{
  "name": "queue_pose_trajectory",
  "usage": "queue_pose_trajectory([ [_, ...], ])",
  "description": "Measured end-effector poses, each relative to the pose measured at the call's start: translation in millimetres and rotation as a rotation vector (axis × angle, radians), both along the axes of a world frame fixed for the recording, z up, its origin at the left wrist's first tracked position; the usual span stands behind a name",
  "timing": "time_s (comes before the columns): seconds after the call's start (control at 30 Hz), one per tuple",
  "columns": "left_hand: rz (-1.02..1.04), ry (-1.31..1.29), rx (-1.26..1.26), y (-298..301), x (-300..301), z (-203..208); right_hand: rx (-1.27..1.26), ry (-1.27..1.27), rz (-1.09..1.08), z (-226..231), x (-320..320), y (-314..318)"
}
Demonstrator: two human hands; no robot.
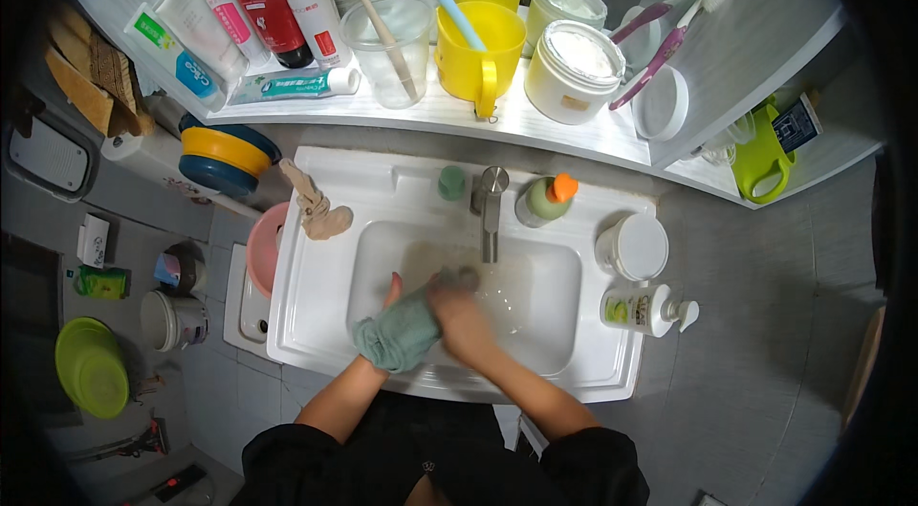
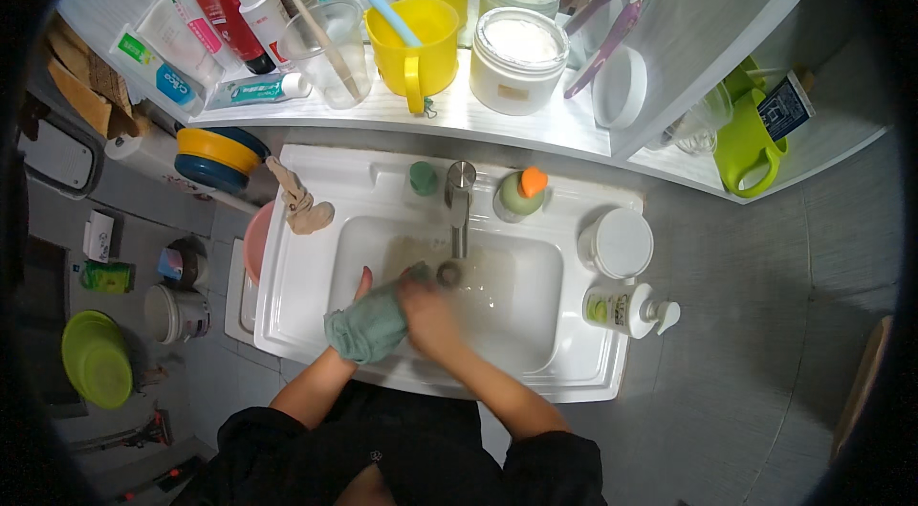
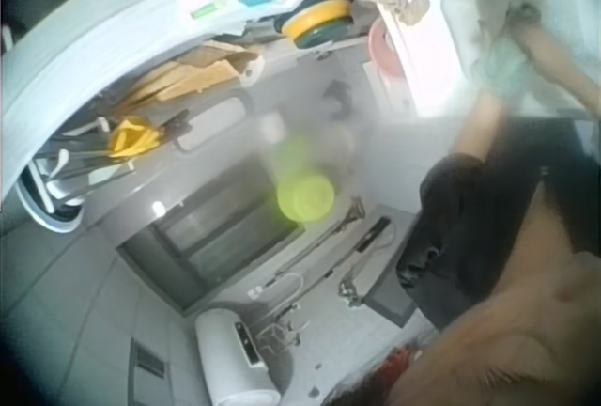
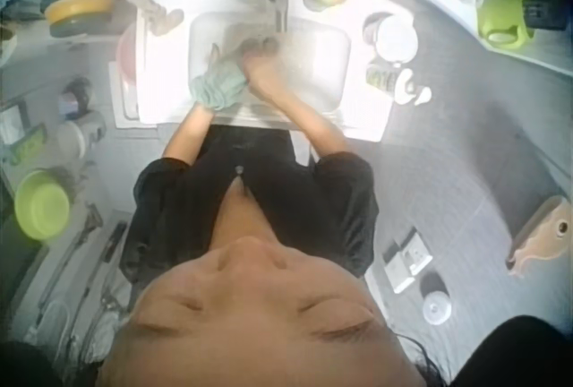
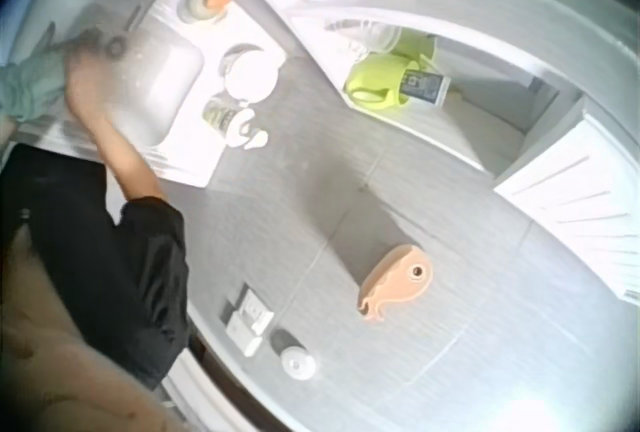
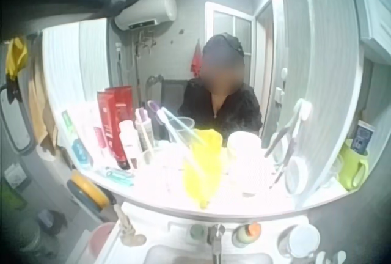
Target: The person cleans a bathroom sink using a green cloth and a toothbrush. They wipe the basin and faucet, rinse the cloth, and scrub the faucet with the toothbrush. The person also uses a white powder from a container to aid in cleaning.
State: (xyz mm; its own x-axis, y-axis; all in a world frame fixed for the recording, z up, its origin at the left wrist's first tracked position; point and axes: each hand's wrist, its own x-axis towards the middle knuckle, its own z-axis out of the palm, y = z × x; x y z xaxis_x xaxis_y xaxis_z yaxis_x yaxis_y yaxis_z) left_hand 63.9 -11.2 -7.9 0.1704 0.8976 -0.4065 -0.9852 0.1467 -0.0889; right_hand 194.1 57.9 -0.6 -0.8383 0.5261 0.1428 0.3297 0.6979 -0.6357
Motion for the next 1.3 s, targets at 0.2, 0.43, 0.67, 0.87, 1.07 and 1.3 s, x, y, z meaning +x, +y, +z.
queue_pose_trajectory([
  [0.2, -0.012, -0.001, -0.002, -5, 5, 9, -0.156, 0.011, 0.083, -1, -3, 5],
  [0.43, -0.062, 0.199, -0.18, -11, 6, 0, -0.245, 0.081, 0.225, -18, 1, -5],
  [0.67, -0.167, -0.025, -0.044, -10, -20, -58, -0.866, -0.033, -0.09, -39, 15, 44],
  [0.87, -0.303, 0.146, -0.164, -14, -52, -40, -1.219, 0.09, -0.342, -83, 51, 51],
  [1.07, -0.483, 0.765, -0.029, -24, -47, -69, -1.59, 0.392, -0.581, -77, 54, 39],
  [1.3, -0.34, 1.288, -0.098, 14, -1, -111, -1.516, 0.12, -0.338, -102, 51, 36],
])
